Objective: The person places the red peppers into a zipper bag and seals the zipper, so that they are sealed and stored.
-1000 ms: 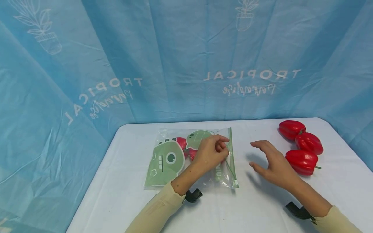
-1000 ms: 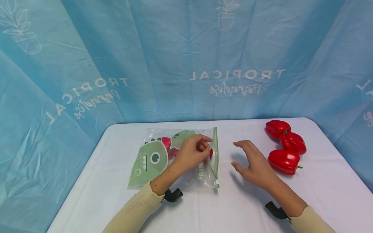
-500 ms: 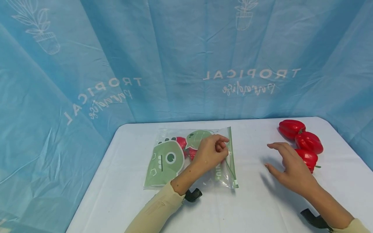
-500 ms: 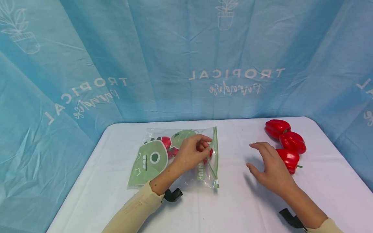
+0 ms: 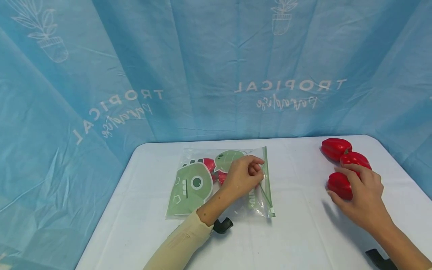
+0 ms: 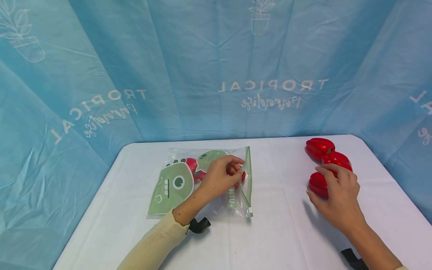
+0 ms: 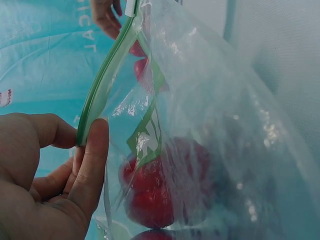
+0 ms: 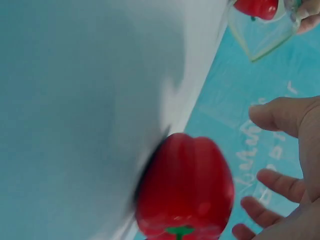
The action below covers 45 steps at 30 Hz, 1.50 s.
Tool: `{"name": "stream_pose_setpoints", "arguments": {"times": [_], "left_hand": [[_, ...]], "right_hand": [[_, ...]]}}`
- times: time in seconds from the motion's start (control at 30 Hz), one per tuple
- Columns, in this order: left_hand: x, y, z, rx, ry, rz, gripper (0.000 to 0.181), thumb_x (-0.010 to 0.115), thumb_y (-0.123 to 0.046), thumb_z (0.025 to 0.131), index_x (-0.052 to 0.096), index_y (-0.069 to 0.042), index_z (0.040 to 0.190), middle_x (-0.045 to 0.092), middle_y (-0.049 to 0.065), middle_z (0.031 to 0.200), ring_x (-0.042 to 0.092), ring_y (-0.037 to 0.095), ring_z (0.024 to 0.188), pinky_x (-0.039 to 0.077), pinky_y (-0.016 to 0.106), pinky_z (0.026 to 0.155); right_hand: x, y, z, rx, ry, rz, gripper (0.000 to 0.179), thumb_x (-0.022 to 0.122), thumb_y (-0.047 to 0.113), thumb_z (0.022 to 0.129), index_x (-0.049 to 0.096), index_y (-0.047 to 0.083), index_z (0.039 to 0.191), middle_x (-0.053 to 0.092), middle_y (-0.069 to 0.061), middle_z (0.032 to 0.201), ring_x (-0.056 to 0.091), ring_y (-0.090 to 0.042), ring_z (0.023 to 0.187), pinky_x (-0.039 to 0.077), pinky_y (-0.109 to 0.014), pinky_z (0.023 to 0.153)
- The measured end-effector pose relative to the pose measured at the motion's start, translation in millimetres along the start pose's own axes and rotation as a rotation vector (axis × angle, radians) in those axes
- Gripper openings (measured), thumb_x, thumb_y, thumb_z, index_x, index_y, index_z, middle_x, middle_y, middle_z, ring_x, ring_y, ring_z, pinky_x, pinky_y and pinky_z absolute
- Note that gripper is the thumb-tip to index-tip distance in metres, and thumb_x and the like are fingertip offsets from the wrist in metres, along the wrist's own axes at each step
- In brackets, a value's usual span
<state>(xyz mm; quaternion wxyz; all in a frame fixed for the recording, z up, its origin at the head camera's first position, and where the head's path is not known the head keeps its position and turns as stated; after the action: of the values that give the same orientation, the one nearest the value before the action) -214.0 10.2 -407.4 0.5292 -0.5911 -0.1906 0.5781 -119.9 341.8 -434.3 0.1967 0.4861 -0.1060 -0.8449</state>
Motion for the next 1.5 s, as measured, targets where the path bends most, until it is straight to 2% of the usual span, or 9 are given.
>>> {"name": "stream_pose_setpoints", "arguments": {"times": [0.07, 0.17, 0.27, 0.6, 0.8, 1.1, 1.37, 1.5], "left_hand": [[-0.6, 0.4, 0.2, 0.004, -0.002, 0.000, 0.028, 0.074, -0.003, 0.094, 0.073, -0.004, 0.122, 0.064, -0.003, 0.091, 0.064, 0.009, 0.074, 0.059, 0.021, 0.066], [-0.7, 0.9, 0.3, 0.007, -0.001, 0.002, 0.028, 0.074, -0.004, 0.094, 0.073, -0.004, 0.122, 0.064, -0.003, 0.091, 0.064, 0.009, 0.073, 0.059, 0.021, 0.067], [-0.4, 1.3, 0.5, 0.012, 0.000, 0.007, 0.029, 0.074, -0.004, 0.093, 0.073, -0.003, 0.122, 0.064, -0.003, 0.091, 0.064, 0.008, 0.074, 0.059, 0.021, 0.067], [0.5, 2.2, 1.0, 0.009, -0.001, 0.004, 0.029, 0.074, -0.004, 0.093, 0.073, -0.003, 0.122, 0.065, -0.003, 0.091, 0.064, 0.007, 0.073, 0.059, 0.021, 0.067], [0.1, 2.4, 1.1, 0.010, 0.006, 0.001, 0.029, 0.074, -0.004, 0.093, 0.073, -0.002, 0.122, 0.065, -0.003, 0.090, 0.064, 0.007, 0.072, 0.059, 0.021, 0.066], [-1.0, 3.1, 1.1, 0.010, 0.007, 0.003, 0.029, 0.073, -0.004, 0.092, 0.073, -0.002, 0.122, 0.065, -0.003, 0.089, 0.065, 0.006, 0.070, 0.058, 0.020, 0.065], [-1.7, 3.1, 1.2, 0.008, 0.011, -0.009, 0.029, 0.073, -0.003, 0.093, 0.073, -0.001, 0.122, 0.066, -0.002, 0.089, 0.065, 0.007, 0.069, 0.059, 0.022, 0.064], [-0.7, 3.9, 1.9, 0.009, 0.014, -0.010, 0.029, 0.073, -0.003, 0.093, 0.073, -0.001, 0.122, 0.065, -0.002, 0.089, 0.065, 0.007, 0.067, 0.059, 0.022, 0.064]], "right_hand": [[0, -5, -3.4, 0.074, 0.023, -0.007, 0.110, 0.102, 0.002, 0.045, 0.053, 0.001, 0.143, 0.040, -0.030, 0.148, 0.033, -0.056, 0.138, 0.040, -0.081, 0.087], [1, -14, -7.7, 0.174, 0.072, -0.028, 0.113, 0.102, 0.003, 0.050, 0.048, 0.000, 0.149, 0.034, -0.035, 0.149, 0.029, -0.061, 0.139, 0.048, -0.081, 0.080], [1, -21, -10.5, 0.227, 0.111, -0.039, 0.115, 0.101, 0.003, 0.051, 0.043, -0.003, 0.151, 0.030, -0.039, 0.148, 0.027, -0.066, 0.137, 0.051, -0.080, 0.074], [-2, -25, -11.6, 0.224, 0.163, -0.016, 0.116, 0.099, -0.003, 0.053, 0.040, -0.007, 0.152, 0.029, -0.040, 0.147, 0.033, -0.065, 0.131, 0.047, -0.081, 0.080], [-2, -17, -11.3, 0.234, 0.173, -0.004, 0.115, 0.101, 0.002, 0.054, 0.041, -0.005, 0.152, 0.032, -0.038, 0.146, 0.036, -0.062, 0.124, 0.052, -0.077, 0.079], [-1, 5, -3.2, 0.176, 0.169, 0.024, 0.109, 0.103, 0.006, 0.054, 0.046, -0.003, 0.147, 0.037, -0.036, 0.141, 0.041, -0.058, 0.120, 0.057, -0.073, 0.073], [2, 25, 6.2, 0.037, 0.105, 0.086, 0.108, 0.105, 0.006, 0.049, 0.053, 0.000, 0.143, 0.044, -0.028, 0.138, 0.045, -0.051, 0.120, 0.059, -0.069, 0.071], [6, 35, 10.6, -0.003, 0.098, 0.103, 0.107, 0.105, 0.006, 0.049, 0.054, 0.000, 0.142, 0.046, -0.025, 0.137, 0.047, -0.048, 0.120, 0.059, -0.069, 0.073]]}}
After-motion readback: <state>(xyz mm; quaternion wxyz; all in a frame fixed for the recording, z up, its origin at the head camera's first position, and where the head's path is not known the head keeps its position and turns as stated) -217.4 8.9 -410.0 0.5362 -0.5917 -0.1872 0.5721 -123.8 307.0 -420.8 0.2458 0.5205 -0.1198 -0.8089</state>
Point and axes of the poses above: each hand's wrist, its own z-axis towards the middle knuckle, its own x-axis out of the palm, y = z × x, the point moved 2 cm from there along z, towards the middle knuckle
